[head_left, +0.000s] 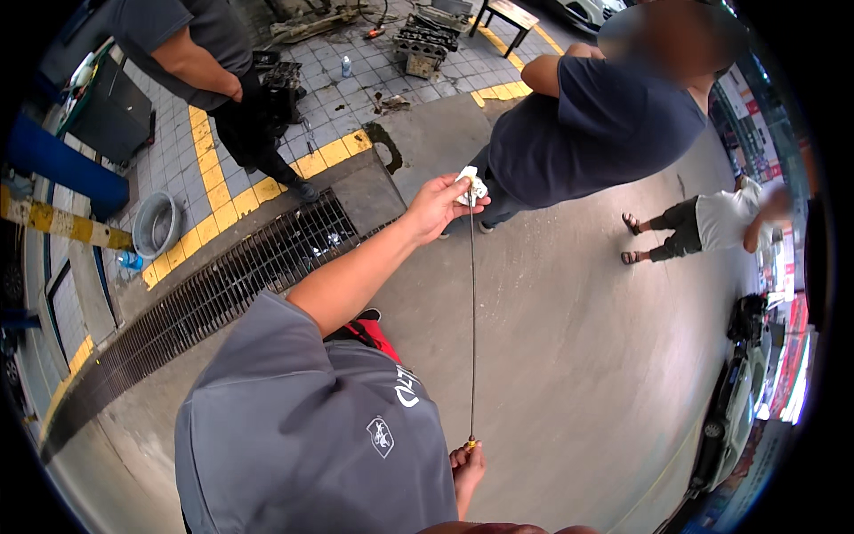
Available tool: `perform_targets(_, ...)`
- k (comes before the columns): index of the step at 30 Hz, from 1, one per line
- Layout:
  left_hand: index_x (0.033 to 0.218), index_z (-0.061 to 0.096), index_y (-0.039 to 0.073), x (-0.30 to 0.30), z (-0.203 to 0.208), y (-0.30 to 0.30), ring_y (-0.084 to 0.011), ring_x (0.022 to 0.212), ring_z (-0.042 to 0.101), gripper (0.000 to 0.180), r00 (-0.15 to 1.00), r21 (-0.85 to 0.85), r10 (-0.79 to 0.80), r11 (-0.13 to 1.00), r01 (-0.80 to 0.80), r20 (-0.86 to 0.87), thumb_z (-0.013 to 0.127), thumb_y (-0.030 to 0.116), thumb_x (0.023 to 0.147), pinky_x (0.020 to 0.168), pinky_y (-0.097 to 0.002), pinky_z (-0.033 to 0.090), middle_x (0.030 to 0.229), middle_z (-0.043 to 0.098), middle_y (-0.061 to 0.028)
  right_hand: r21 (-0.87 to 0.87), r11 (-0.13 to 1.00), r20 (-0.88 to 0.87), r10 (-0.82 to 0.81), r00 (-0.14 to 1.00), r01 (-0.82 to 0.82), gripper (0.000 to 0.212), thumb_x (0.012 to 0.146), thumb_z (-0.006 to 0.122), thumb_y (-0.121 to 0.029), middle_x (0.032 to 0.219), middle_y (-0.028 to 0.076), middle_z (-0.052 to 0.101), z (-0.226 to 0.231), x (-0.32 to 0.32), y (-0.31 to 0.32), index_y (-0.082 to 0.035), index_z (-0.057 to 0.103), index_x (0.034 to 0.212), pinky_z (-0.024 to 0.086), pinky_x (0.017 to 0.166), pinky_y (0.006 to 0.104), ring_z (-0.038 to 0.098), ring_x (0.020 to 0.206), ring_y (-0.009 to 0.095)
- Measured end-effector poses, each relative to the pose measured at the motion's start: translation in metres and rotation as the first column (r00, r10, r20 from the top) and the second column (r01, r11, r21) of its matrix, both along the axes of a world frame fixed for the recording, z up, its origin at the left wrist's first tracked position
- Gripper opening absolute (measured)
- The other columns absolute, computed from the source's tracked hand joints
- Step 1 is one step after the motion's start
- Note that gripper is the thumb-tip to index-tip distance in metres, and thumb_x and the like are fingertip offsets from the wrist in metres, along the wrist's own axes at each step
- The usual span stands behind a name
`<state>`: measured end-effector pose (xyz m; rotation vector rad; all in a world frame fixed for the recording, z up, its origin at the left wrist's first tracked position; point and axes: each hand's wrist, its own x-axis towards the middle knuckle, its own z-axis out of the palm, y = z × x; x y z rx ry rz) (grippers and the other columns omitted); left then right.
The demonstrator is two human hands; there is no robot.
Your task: The person checks the oil level of a white car by pulling out the dipstick, wiping it with a cloth, reinserting it, and then inspecting the oil level. They repeat this process and show the dipstick to others in the garage.
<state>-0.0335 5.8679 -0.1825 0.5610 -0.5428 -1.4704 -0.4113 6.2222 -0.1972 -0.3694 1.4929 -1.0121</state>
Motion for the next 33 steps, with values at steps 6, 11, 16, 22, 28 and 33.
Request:
perform_targets(6,0.131,0.047,-0.003,-0.009,0.025,0.018,-0.0281,0.111,0.061,0.044,0.976,-0.053,-0.059,0.997,0.049,-0.21,0.033,0.03,0.105,0.095,-0.0388,0.052,0.125,0.058,-0.0164,0.051,0.996,0.024,0.066,0.998,-0.067,0.037,0.101,0.046,-0.034,0.053,-0.001,0.032,-0.013,-0.048,-0.029,-0.004,0.051,0.08,0.032,0.045,0.0289,0.034,0.046,0.013)
perform_targets(11,0.127,0.05,-0.002,-0.034,0.03,0.03,-0.028,0.11,0.061,0.037,0.978,-0.081,-0.036,0.996,0.02,-0.203,0.04,0.025,0.103,0.095,-0.0406,0.052,0.121,0.06,-0.0152,-0.103,0.994,0.086,0.033,0.996,-0.024,0.025,0.1,0.049,-0.027,0.062,0.002,0.045,-0.034,-0.07,-0.029,-0.004,0.052,0.092,0.042,0.055,0.0284,0.046,0.057,0.015)
perform_targets(16,0.119,0.056,0.0,-0.06,0.041,0.04,-0.0248,0.103,0.064,0.026,0.993,-0.134,-0.022,0.991,0.007,-0.115,0.052,0.016,0.098,0.091,-0.0393,0.053,0.113,0.064,-0.0116,-0.167,0.985,0.041,-0.037,0.998,0.043,0.011,0.098,0.055,-0.015,0.089,0.008,0.062,-0.04,-0.084,-0.02,-0.007,0.052,0.103,0.051,0.072,0.0292,0.061,0.082,0.018)
perform_targets(22,0.113,0.061,0.002,-0.082,0.052,0.051,-0.0202,0.094,0.064,0.021,0.999,-0.188,0.031,0.981,-0.039,-0.045,0.057,0.014,0.096,0.086,-0.0353,0.052,0.103,0.067,-0.0086,-0.269,0.957,-0.052,-0.125,0.991,0.106,0.015,0.096,0.056,-0.012,0.105,0.01,0.063,-0.04,-0.099,-0.016,-0.006,0.053,0.11,0.053,0.077,0.03,0.063,0.094,0.02)
perform_targets(28,0.113,0.061,0.002,-0.088,0.063,0.058,-0.0206,0.094,0.064,0.023,0.999,-0.24,0.012,0.971,-0.02,-0.033,0.056,0.018,0.097,0.087,-0.0359,0.051,0.101,0.066,-0.0085,-0.288,0.952,0.096,-0.083,0.992,0.108,0.018,0.097,0.056,-0.017,0.084,0.007,0.059,-0.046,-0.117,-0.012,-0.001,0.056,0.105,0.052,0.072,0.0311,0.059,0.078,0.019)
perform_targets(33,0.115,0.061,0.002,-0.084,0.072,0.059,-0.0237,0.095,0.064,0.025,0.993,-0.329,-0.072,0.944,0.038,-0.093,0.053,0.019,0.098,0.088,-0.0377,0.051,0.105,0.065,-0.011,-0.149,0.989,0.202,0.021,0.979,0.01,0.038,0.1,0.049,-0.035,0.062,0.004,0.047,-0.039,-0.119,-0.01,0.001,0.057,0.096,0.045,0.058,0.0317,0.049,0.057,0.018)
